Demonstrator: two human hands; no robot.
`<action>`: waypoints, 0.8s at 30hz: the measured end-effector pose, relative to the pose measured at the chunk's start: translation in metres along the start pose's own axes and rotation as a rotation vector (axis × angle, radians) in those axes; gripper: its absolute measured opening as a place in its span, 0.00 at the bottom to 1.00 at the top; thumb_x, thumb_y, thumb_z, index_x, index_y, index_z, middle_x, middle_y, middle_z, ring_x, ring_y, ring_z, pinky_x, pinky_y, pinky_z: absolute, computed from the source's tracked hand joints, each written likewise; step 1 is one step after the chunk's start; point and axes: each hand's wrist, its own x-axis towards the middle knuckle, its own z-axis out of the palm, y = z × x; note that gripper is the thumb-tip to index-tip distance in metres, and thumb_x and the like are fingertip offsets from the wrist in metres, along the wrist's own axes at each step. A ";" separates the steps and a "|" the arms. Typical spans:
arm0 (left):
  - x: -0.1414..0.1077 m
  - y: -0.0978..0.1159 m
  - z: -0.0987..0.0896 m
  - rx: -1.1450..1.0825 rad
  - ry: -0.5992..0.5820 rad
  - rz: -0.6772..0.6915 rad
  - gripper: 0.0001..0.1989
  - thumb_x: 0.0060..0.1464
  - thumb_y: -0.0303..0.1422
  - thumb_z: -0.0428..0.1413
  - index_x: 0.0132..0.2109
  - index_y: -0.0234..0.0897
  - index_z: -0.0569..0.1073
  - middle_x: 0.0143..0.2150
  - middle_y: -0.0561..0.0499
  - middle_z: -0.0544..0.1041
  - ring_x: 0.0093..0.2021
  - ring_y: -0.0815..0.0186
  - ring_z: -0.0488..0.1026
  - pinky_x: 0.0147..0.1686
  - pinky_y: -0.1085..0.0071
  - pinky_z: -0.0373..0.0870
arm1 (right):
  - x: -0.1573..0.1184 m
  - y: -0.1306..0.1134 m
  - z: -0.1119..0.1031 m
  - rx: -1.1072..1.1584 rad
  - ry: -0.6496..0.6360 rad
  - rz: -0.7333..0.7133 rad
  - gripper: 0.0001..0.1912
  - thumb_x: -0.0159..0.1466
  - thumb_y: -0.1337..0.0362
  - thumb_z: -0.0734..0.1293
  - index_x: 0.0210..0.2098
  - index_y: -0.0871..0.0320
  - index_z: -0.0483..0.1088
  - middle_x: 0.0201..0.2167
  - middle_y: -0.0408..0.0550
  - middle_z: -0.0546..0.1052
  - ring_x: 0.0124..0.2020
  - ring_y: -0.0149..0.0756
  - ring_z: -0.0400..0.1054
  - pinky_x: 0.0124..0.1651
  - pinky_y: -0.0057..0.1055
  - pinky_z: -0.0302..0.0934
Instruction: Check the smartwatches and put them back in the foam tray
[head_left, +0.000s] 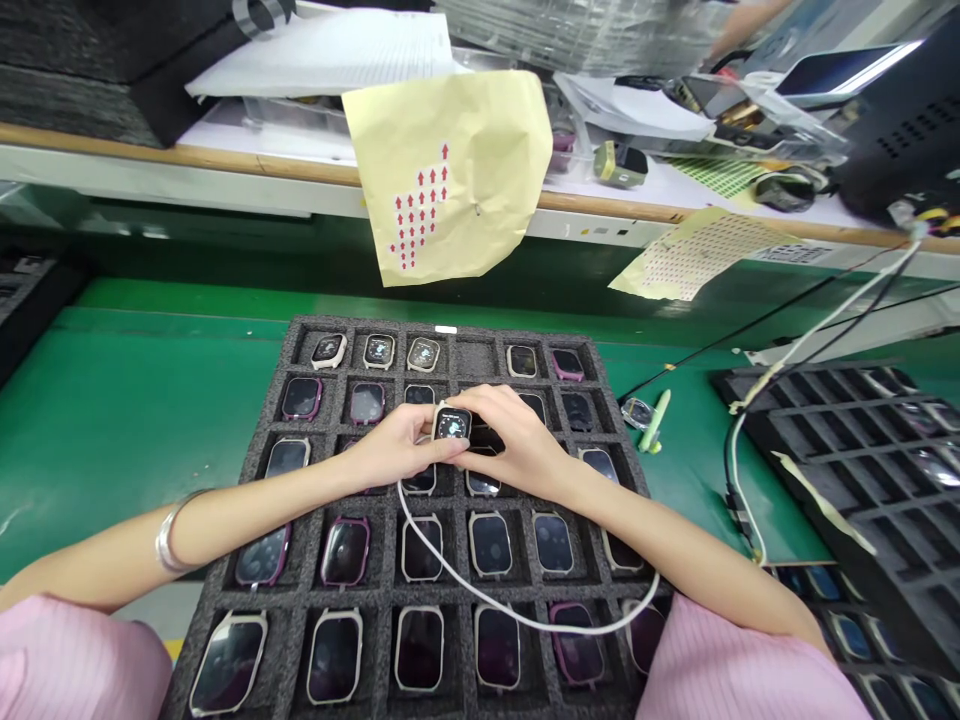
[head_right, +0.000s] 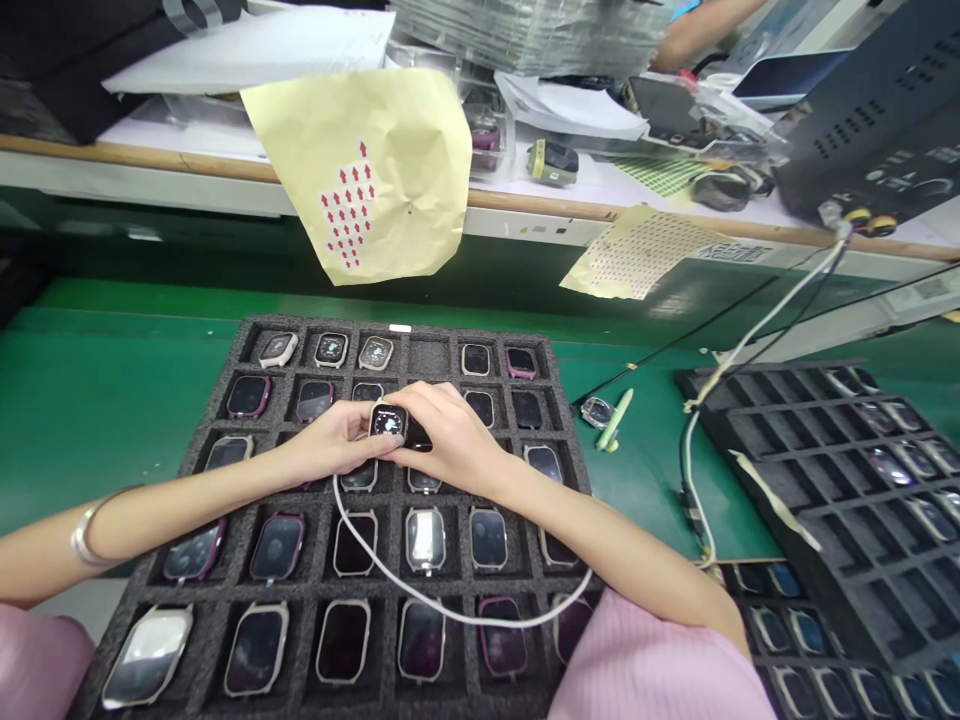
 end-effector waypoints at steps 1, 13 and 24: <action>0.000 0.000 0.000 0.007 -0.003 0.003 0.14 0.53 0.40 0.59 0.31 0.34 0.67 0.19 0.62 0.58 0.17 0.76 0.52 0.18 0.76 0.47 | 0.000 0.001 0.000 -0.019 0.011 -0.021 0.21 0.62 0.58 0.71 0.51 0.57 0.64 0.43 0.51 0.75 0.45 0.44 0.69 0.47 0.40 0.62; 0.004 -0.007 0.001 -0.039 -0.063 0.036 0.19 0.47 0.40 0.64 0.40 0.34 0.68 0.33 0.55 0.70 0.26 0.73 0.61 0.27 0.75 0.58 | 0.015 0.020 -0.023 0.066 0.083 0.010 0.20 0.60 0.57 0.72 0.49 0.57 0.67 0.44 0.52 0.73 0.45 0.44 0.68 0.47 0.41 0.64; 0.001 -0.002 0.005 -0.037 -0.074 -0.009 0.17 0.49 0.39 0.63 0.40 0.34 0.68 0.34 0.54 0.71 0.28 0.73 0.64 0.27 0.76 0.61 | 0.027 0.079 -0.071 -0.385 -0.252 0.179 0.17 0.61 0.59 0.70 0.48 0.59 0.73 0.46 0.55 0.72 0.48 0.51 0.66 0.49 0.47 0.63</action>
